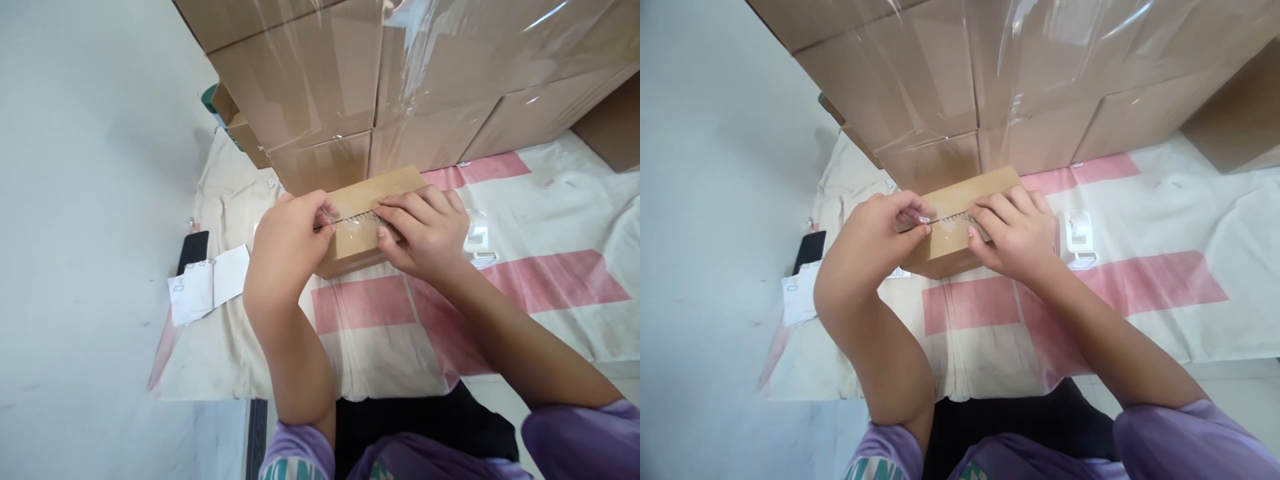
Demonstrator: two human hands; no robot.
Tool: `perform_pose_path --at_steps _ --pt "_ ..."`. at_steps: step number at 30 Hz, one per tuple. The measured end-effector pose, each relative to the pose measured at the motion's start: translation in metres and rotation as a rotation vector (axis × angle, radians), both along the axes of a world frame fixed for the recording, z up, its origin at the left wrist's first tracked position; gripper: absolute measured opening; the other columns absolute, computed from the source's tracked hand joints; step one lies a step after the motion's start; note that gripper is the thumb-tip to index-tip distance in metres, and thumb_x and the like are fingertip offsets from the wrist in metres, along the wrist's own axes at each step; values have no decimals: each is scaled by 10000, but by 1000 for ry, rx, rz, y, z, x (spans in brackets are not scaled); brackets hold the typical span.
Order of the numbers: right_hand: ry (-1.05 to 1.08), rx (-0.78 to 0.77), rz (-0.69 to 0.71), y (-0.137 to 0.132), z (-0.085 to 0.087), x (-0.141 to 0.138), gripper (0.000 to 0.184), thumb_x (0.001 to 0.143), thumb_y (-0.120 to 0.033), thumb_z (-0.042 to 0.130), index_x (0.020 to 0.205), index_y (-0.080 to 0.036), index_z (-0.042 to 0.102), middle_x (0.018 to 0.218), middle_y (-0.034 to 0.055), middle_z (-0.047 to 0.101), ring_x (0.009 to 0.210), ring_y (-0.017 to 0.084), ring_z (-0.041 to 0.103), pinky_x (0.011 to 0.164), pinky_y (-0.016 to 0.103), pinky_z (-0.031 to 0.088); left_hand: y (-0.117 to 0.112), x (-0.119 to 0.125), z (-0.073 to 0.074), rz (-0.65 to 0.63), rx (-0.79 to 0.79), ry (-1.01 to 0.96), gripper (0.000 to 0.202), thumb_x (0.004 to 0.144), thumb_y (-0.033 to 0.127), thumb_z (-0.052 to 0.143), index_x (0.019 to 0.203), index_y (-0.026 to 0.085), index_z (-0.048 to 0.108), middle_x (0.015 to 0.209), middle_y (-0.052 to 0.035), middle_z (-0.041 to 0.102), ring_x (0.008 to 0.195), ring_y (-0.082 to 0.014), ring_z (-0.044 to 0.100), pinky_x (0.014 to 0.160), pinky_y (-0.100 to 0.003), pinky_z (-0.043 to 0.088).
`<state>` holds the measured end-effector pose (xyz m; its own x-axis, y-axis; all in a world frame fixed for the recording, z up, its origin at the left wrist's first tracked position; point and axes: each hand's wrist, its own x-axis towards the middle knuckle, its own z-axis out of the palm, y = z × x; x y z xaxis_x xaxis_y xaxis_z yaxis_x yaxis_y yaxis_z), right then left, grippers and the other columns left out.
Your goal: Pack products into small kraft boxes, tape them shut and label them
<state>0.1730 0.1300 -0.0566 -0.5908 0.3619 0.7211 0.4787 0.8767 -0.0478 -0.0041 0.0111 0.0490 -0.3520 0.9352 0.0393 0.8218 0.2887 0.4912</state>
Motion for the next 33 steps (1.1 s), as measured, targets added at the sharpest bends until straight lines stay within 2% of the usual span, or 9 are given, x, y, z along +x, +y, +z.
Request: perform_pose_path --at_steps 4,9,14,17,23,27,33 --pt "3 16 1 0 1 -1 275 946 -395 535 1041 -231 735 1035 70 742 900 255 568 768 410 341 1 2 0 21 10 48 329 858 176 589 1141 313 687 994 -37 708 947 -270 622 716 -381 482" --pt "-4 4 -3 -1 1 -1 268 944 -380 540 1053 -236 738 1034 72 737 919 262 567 776 415 345 0 3 -1 2 27 70 225 877 178 570 1003 300 711 938 -40 716 1032 -302 589 724 -391 481" --pt "1 2 2 0 -1 0 291 954 -399 522 1054 -233 739 1033 77 734 924 268 567 775 417 344 -1 3 -1 8 33 30 293 860 144 589 1085 313 669 943 -22 719 1055 -303 571 740 -391 477" --pt "-3 5 -9 0 0 0 290 953 -400 524 1055 -237 741 1033 76 738 921 272 572 771 416 342 0 6 0 2 22 58 274 860 136 595 1070 297 663 936 -29 710 1065 -314 556 771 -412 469" --pt "11 43 -8 0 0 -1 279 945 -402 542 1044 -233 741 1024 65 748 894 255 571 756 406 341 2 12 2 -25 23 93 246 893 123 549 1028 290 669 973 -19 720 994 -290 592 820 -433 471" --pt "-5 7 -10 1 -1 0 283 954 -407 525 1049 -243 735 1033 65 747 911 261 578 763 412 339 -1 9 3 -8 45 84 269 908 131 504 1021 298 683 946 -17 729 889 -253 633 763 -396 493" --pt "17 45 3 0 0 1 269 961 -399 526 1055 -248 728 1049 49 751 905 241 574 759 404 335 -4 5 7 20 8 23 256 932 172 523 1092 304 673 944 -2 730 856 -225 650 701 -349 481"
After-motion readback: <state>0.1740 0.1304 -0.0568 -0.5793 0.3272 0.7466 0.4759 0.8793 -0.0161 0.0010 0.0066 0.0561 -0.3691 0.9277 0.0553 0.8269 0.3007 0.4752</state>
